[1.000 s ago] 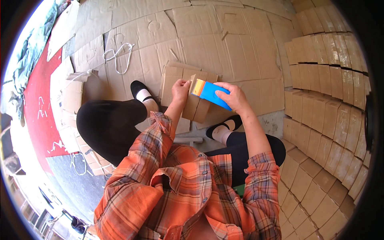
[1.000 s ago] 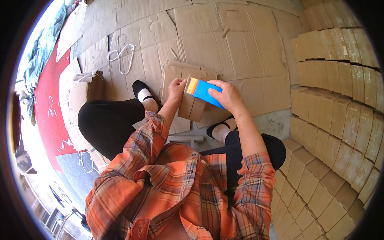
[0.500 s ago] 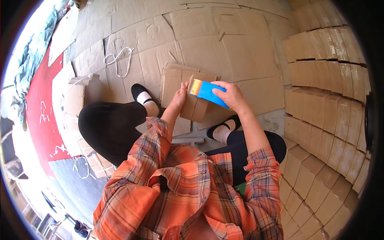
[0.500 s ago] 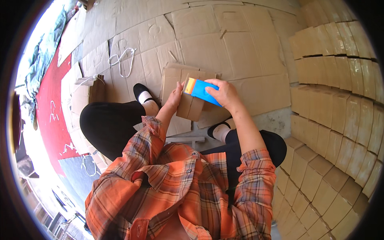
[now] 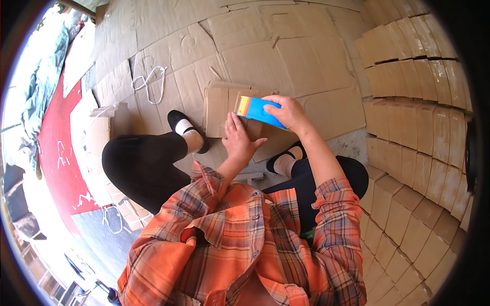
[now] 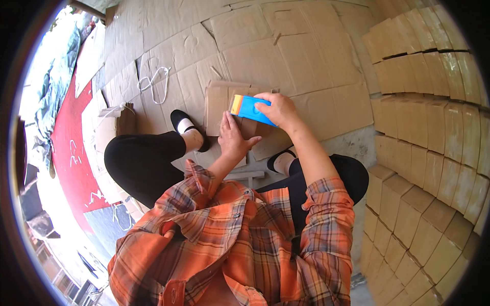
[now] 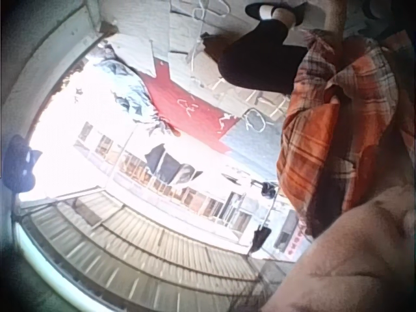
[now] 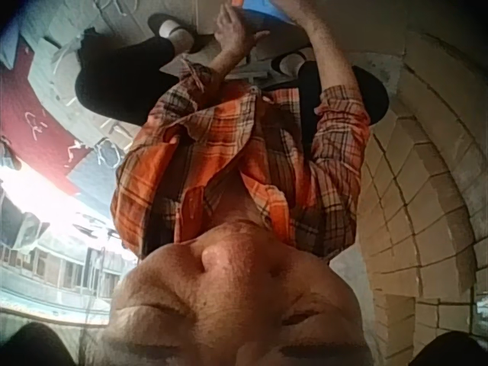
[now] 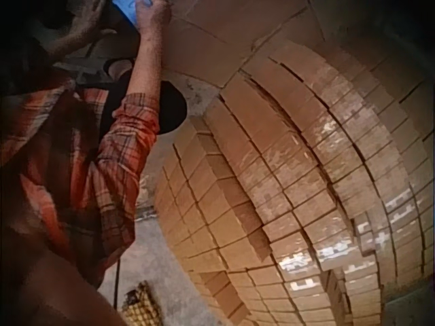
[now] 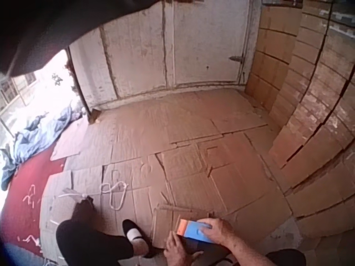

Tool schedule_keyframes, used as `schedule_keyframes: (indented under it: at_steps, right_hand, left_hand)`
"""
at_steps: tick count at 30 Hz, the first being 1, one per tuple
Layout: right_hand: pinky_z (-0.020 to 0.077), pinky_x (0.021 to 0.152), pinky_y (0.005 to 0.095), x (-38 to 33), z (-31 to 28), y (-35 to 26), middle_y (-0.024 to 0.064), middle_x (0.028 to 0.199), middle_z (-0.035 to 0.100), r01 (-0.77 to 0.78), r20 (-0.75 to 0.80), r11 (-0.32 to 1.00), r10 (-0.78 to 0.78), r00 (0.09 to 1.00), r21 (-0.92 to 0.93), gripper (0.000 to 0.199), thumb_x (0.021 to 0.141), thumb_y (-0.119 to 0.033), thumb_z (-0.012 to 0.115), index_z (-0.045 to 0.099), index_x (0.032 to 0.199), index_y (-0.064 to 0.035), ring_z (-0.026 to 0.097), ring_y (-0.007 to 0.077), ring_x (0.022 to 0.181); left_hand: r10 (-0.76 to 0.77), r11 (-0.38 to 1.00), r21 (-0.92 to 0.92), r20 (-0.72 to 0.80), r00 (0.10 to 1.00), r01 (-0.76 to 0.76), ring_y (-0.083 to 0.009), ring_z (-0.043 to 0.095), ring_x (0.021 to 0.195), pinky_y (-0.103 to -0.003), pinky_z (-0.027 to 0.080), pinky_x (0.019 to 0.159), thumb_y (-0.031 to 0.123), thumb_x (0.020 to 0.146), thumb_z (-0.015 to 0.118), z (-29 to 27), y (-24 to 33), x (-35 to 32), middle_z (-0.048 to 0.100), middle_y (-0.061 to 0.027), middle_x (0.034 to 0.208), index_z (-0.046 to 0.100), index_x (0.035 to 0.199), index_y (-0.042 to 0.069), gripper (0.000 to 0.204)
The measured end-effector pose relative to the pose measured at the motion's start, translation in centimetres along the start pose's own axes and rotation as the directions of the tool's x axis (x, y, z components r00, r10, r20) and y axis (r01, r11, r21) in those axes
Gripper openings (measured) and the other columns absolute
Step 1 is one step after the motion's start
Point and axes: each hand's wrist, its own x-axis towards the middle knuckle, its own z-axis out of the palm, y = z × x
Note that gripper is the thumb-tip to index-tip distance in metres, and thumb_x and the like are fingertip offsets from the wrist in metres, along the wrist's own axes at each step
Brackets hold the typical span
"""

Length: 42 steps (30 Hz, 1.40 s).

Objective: Folding and taping small cardboard boxes, and tying stacks of flattened boxes with plastic string.

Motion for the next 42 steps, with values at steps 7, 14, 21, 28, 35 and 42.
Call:
schedule_keyframes:
  at_steps: [7, 14, 21, 28, 35, 42]
  right_hand:
    - [0.0484, 0.078, 0.0322, 0.0, 0.6, -0.7, 0.0114, 0.093, 0.067, -0.008, -0.015, 1.0, 0.008, 1.0, 0.021, 0.033, 0.079, -0.027, 0.061, 0.065, 0.107, -0.0114, 0.064, 0.0211, 0.084]
    - [0.0483, 0.079, 0.0335, 0.4, 0.6, -1.6, 0.0136, 0.096, 0.067, 0.012, -0.106, 0.996, -0.003, 0.994, 0.089, 0.037, 0.08, -0.029, 0.06, 0.063, 0.111, -0.01, 0.064, 0.0231, 0.089]
    - [0.0478, 0.081, 0.0335, 1.6, 1.6, -0.6, 0.0147, 0.102, 0.065, -0.017, -0.094, 0.997, 0.024, 0.995, 0.073, 0.04, 0.082, -0.03, 0.058, 0.06, 0.116, -0.0102, 0.063, 0.024, 0.092]
    - [0.0479, 0.082, 0.0357, 1.5, 1.7, -0.6, 0.0163, 0.104, 0.064, 0.005, -0.112, 0.995, 0.006, 0.994, 0.095, 0.041, 0.082, -0.032, 0.056, 0.059, 0.117, -0.0104, 0.062, 0.0283, 0.095]
    - [0.0488, 0.08, 0.0387, 1.2, 2.4, -0.6, 0.0182, 0.101, 0.063, 0.018, -0.13, 0.998, -0.01, 0.992, 0.065, 0.043, 0.081, -0.035, 0.055, 0.059, 0.117, -0.0119, 0.062, 0.0324, 0.091]
    - [0.0467, 0.086, 0.0364, 0.2, 1.9, -0.4, 0.0185, 0.11, 0.061, 0.04, -0.07, 0.984, -0.028, 0.997, 0.174, 0.045, 0.082, -0.03, 0.056, 0.055, 0.122, -0.0102, 0.06, 0.031, 0.1]
  left_hand:
    - [-0.016, 0.964, 0.264, -0.092, 0.996, 0.04, -0.0318, 0.032, 0.126, -0.049, 0.037, 0.087, 0.04, 0.058, 0.078, 0.5, -0.4, 0.3, 0.022, -0.0168, 0.143, 0.018, 0.14, -0.001, 0.11]
    - [0.213, 0.917, 0.368, -0.13, 0.968, -0.152, -0.0344, 0.032, 0.124, -0.049, 0.032, 0.09, 0.037, 0.058, 0.078, -1.5, -1.7, 2.8, 0.024, -0.0179, 0.142, 0.025, 0.138, 0.0, 0.103]
    - [0.197, 0.909, 0.392, -0.106, 0.975, -0.141, -0.0344, 0.027, 0.13, -0.053, 0.029, 0.093, 0.048, 0.067, 0.069, -1.3, -2.0, 4.5, 0.013, -0.0153, 0.149, 0.023, 0.139, -0.001, 0.099]
    - [0.123, 0.904, 0.419, -0.071, 0.99, -0.082, -0.0312, 0.02, 0.135, -0.059, 0.025, 0.097, 0.059, 0.072, 0.06, -1.5, -0.7, 5.8, 0.007, -0.0136, 0.151, 0.018, 0.141, -0.002, 0.101]
    - [0.125, 0.878, 0.473, -0.068, 0.99, -0.078, -0.0326, 0.021, 0.135, -0.059, 0.027, 0.097, 0.057, 0.073, 0.058, -1.3, -1.1, 5.8, 0.006, -0.0131, 0.151, 0.02, 0.141, -0.002, 0.098]
    - [0.12, 0.868, 0.492, -0.073, 0.99, -0.069, -0.0339, 0.031, 0.126, -0.049, 0.034, 0.09, 0.059, 0.072, 0.057, -1.4, -1.5, 5.9, 0.011, -0.0138, 0.15, 0.02, 0.142, 0.001, 0.098]
